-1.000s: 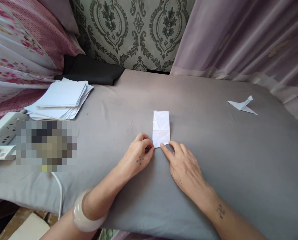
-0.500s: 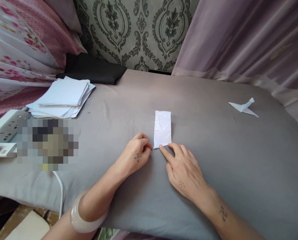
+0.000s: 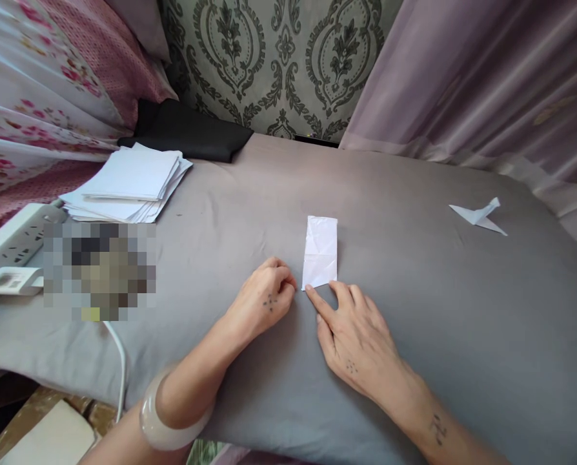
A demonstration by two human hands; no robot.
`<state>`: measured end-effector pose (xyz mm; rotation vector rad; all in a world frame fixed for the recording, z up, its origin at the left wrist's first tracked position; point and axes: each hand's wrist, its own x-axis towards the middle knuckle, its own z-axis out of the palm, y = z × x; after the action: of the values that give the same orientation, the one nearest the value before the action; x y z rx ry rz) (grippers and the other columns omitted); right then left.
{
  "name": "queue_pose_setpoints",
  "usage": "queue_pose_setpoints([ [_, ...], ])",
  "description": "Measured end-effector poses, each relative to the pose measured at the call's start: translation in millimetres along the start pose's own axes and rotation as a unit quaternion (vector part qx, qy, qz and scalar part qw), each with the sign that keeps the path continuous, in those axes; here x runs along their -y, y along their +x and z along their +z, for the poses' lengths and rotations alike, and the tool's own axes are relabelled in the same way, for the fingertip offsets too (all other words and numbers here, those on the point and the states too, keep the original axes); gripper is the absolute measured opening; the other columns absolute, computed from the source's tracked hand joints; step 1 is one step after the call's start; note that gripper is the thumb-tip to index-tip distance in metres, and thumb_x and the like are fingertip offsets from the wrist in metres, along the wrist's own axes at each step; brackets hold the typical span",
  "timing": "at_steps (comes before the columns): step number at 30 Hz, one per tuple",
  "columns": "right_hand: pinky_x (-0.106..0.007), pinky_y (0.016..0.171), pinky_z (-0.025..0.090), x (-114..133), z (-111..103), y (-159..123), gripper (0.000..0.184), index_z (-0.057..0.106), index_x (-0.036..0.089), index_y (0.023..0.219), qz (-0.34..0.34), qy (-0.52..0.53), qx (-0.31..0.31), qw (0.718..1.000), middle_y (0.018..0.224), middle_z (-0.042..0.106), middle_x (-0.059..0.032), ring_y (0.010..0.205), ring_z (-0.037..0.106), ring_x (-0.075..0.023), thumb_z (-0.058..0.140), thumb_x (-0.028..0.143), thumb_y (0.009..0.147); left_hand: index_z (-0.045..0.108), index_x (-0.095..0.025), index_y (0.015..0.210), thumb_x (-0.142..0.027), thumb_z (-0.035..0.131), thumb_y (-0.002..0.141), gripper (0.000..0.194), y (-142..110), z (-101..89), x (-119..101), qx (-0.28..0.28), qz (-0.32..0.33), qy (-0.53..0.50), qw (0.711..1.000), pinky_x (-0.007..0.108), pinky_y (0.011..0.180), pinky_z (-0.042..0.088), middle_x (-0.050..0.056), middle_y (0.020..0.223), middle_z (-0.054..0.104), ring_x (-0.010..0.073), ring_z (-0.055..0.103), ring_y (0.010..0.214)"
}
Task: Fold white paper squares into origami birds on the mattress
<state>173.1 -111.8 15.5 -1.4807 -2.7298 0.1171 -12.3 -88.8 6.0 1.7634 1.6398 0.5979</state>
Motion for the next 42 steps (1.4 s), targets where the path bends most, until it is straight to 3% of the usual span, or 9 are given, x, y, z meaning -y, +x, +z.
queue_pose_setpoints([
  [10,-0.042,0.082,0.043,1.8,1.6,0.7,0.045,0.046,0.029,0.140,-0.001,0.016,-0.009,1.000,0.112,0.054,-0.0128,0.095,0.048,-0.0263,0.041,0.035,0.095,0.064,-0.017,0.083,-0.010,0.046,0.080,0.020,3.7,5.1,1.4,-0.068,0.018,0.021,0.997,0.026,0.062,0.042,0.003,0.085,0.063,0.0136,0.056,0.066],
  [13,-0.041,0.086,0.043,-5.5,4.5,-2.5,0.045,0.048,0.022,0.138,0.003,0.046,-0.025,0.999,0.117,0.054,-0.0125,0.098,0.049,-0.0255,0.041,0.034,0.095,0.064,-0.018,0.089,-0.011,0.045,0.082,0.021,5.1,9.8,2.0,-0.081,0.049,0.026,0.995,0.026,0.063,0.043,0.003,0.085,0.063,0.0140,0.057,0.068],
  [17,-0.040,0.085,0.046,-15.0,5.5,-3.2,0.041,0.051,0.014,0.131,0.003,0.079,-0.036,0.996,0.113,0.057,-0.0124,0.097,0.052,-0.0247,0.042,0.028,0.093,0.064,-0.018,0.089,-0.012,0.045,0.083,0.021,6.5,13.7,4.8,-0.077,0.056,0.037,0.995,0.026,0.064,0.043,0.003,0.083,0.064,0.0151,0.058,0.069],
  [24,-0.038,0.094,0.046,-32.4,20.1,3.2,0.044,0.048,0.015,0.129,0.070,0.181,-0.102,0.976,0.122,0.054,-0.0113,0.109,0.053,-0.0240,0.047,0.018,0.086,0.067,-0.017,0.096,-0.013,0.045,0.086,0.025,8.6,16.3,5.4,-0.060,0.099,0.002,0.993,0.027,0.070,0.047,0.006,0.099,0.066,0.0143,0.061,0.075],
  [30,-0.036,0.089,0.049,-37.8,30.3,7.1,0.052,0.040,0.020,0.135,0.102,0.254,-0.146,0.951,0.125,0.055,-0.0095,0.099,0.059,-0.0202,0.052,0.021,0.084,0.054,-0.020,0.127,-0.017,0.045,0.088,0.040,5.0,18.7,-4.6,-0.033,0.113,-0.111,0.987,0.030,0.081,0.050,0.008,0.111,0.066,0.0177,0.062,0.095],
  [34,-0.031,0.080,0.050,-37.8,29.8,12.3,0.042,0.049,0.019,0.126,0.131,0.289,-0.158,0.935,0.112,0.060,-0.0077,0.086,0.061,-0.0172,0.056,0.029,0.086,0.032,-0.024,0.144,-0.018,0.042,0.091,0.054,0.0,15.8,-12.7,0.045,0.131,-0.190,0.972,0.030,0.088,0.049,0.010,0.134,0.056,0.0214,0.050,0.124],
  [37,-0.029,0.075,0.048,-40.3,30.2,18.9,0.027,0.059,0.018,0.112,0.151,0.286,-0.170,0.931,0.102,0.062,-0.0065,0.076,0.060,-0.0151,0.053,0.030,0.089,0.027,-0.022,0.146,-0.018,0.040,0.092,0.055,-1.3,13.9,-17.5,0.078,0.152,-0.208,0.963,0.032,0.092,0.047,0.012,0.138,0.053,0.0223,0.044,0.132],
  [39,-0.028,0.072,0.046,-42.7,31.1,23.1,0.019,0.064,0.018,0.098,0.174,0.264,-0.172,0.933,0.094,0.063,-0.0054,0.071,0.059,-0.0149,0.051,0.029,0.090,0.028,-0.021,0.145,-0.016,0.040,0.092,0.055,-0.7,13.9,-18.8,0.069,0.156,-0.208,0.963,0.033,0.095,0.046,0.013,0.136,0.054,0.0223,0.045,0.131],
  [42,-0.028,0.067,0.041,-46.8,32.7,26.6,0.021,0.064,0.019,0.077,0.208,0.238,-0.164,0.934,0.081,0.061,-0.0043,0.068,0.057,-0.0158,0.050,0.028,0.090,0.031,-0.022,0.142,-0.014,0.043,0.089,0.055,1.3,15.1,-16.7,0.018,0.157,-0.198,0.967,0.036,0.099,0.043,0.011,0.130,0.059,0.0215,0.050,0.124],
])
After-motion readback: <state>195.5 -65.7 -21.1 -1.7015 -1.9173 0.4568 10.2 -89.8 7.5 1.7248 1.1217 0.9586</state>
